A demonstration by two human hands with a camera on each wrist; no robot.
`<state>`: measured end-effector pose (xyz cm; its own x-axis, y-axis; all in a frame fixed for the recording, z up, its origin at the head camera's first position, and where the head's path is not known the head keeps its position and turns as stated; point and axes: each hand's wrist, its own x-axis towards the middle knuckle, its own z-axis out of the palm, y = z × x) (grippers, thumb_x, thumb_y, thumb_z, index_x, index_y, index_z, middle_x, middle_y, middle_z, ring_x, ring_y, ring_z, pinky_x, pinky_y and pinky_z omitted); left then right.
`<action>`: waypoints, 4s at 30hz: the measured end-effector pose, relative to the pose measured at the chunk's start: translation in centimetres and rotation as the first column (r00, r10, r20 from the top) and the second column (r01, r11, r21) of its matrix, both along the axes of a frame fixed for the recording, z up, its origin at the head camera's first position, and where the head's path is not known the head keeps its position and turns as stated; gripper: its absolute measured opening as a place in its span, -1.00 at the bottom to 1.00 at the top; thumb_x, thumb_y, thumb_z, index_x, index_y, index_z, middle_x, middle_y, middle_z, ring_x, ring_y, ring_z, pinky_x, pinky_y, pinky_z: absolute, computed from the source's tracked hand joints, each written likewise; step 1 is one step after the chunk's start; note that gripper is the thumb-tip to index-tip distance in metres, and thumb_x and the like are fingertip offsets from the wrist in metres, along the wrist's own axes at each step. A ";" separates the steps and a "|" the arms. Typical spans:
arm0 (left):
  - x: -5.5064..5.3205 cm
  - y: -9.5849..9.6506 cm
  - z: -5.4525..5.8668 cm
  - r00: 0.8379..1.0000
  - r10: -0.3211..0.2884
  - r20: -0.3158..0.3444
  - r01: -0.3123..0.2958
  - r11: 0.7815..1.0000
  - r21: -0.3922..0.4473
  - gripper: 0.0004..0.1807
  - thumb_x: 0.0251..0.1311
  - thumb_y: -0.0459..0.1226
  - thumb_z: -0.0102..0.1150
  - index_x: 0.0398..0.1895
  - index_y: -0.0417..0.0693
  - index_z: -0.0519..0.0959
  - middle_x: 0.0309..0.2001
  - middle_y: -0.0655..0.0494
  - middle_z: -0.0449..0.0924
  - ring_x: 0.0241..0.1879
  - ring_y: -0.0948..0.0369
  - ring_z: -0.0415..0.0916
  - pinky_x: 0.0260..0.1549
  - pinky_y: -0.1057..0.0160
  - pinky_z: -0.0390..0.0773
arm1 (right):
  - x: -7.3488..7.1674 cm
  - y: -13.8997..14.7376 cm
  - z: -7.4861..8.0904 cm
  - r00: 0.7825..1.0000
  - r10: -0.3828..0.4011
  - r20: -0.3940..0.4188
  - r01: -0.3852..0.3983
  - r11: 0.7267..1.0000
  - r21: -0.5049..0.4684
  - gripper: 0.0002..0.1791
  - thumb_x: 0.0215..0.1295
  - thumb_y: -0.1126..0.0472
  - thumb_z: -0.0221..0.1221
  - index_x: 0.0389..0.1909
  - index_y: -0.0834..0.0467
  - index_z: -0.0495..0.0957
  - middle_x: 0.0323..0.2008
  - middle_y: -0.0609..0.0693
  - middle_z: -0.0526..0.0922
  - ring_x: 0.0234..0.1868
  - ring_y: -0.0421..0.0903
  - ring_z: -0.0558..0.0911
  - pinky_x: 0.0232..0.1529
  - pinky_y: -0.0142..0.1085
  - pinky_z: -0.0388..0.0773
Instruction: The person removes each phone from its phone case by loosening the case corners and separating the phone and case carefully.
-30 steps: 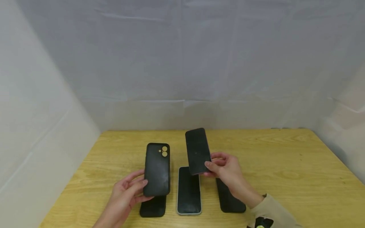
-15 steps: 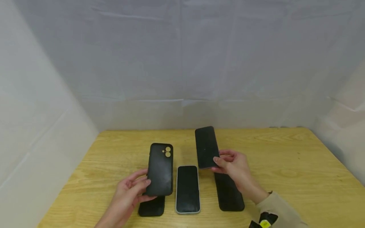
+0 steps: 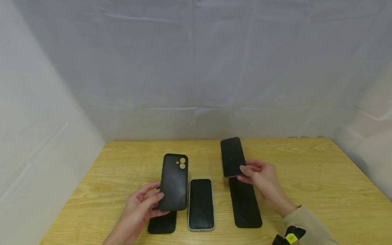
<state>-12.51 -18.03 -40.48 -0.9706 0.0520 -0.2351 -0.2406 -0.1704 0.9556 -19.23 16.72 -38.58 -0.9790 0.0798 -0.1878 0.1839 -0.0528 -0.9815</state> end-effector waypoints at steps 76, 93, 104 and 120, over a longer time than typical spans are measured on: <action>0.0 0.0 0.4 0.999 -0.020 0.044 0.021 1.000 -0.012 -0.36 0.43 -0.33 0.15 0.51 -0.28 0.22 0.11 -0.01 0.71 -0.09 0.10 0.76 -0.10 0.00 0.77 | -5.6 2.1 -3.6 0.998 0.046 -0.047 -0.010 0.808 0.589 -0.56 0.30 0.16 0.36 0.04 0.41 0.61 -0.28 0.26 0.77 -0.57 -0.23 0.71 -0.52 -0.40 0.66; 0.3 -0.1 0.5 0.999 -0.007 0.046 0.008 1.000 -0.012 -0.36 0.41 -0.34 0.16 0.50 -0.27 0.24 0.08 -0.01 0.72 -0.09 0.10 0.76 -0.10 -0.01 0.77 | -5.7 2.8 -3.9 0.984 0.170 -0.051 -0.064 0.605 0.793 -0.56 0.31 0.06 0.34 -0.08 0.40 0.65 -0.31 0.20 0.77 -0.40 -0.08 0.70 -0.44 -0.27 0.60; 0.3 -0.2 0.1 0.999 0.009 0.046 -0.009 1.000 0.000 -0.39 0.41 -0.36 0.16 0.48 -0.27 0.28 0.06 0.01 0.74 -0.10 0.10 0.76 -0.12 -0.01 0.77 | -5.8 2.8 -4.0 0.981 0.187 -0.045 -0.065 0.544 0.836 -0.57 0.31 0.05 0.34 -0.09 0.38 0.66 -0.35 0.17 0.76 -0.42 -0.06 0.67 -0.42 -0.24 0.61; 0.5 -0.3 -0.2 0.999 0.005 0.053 -0.004 1.000 -0.001 -0.38 0.42 -0.34 0.16 0.49 -0.27 0.26 0.05 0.03 0.73 -0.10 0.11 0.76 -0.13 -0.01 0.77 | -5.6 3.2 -4.0 0.978 0.205 -0.049 -0.077 0.562 0.824 -0.59 0.32 0.12 0.33 -0.07 0.42 0.65 -0.27 0.26 0.76 -0.39 -0.02 0.68 -0.36 -0.15 0.66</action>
<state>-12.04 -18.31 -40.67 -0.9569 0.0475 -0.2867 -0.2905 -0.1708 0.9415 -24.80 19.89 -42.62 -1.0000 -0.0049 0.0072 -0.0082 0.7947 -0.6070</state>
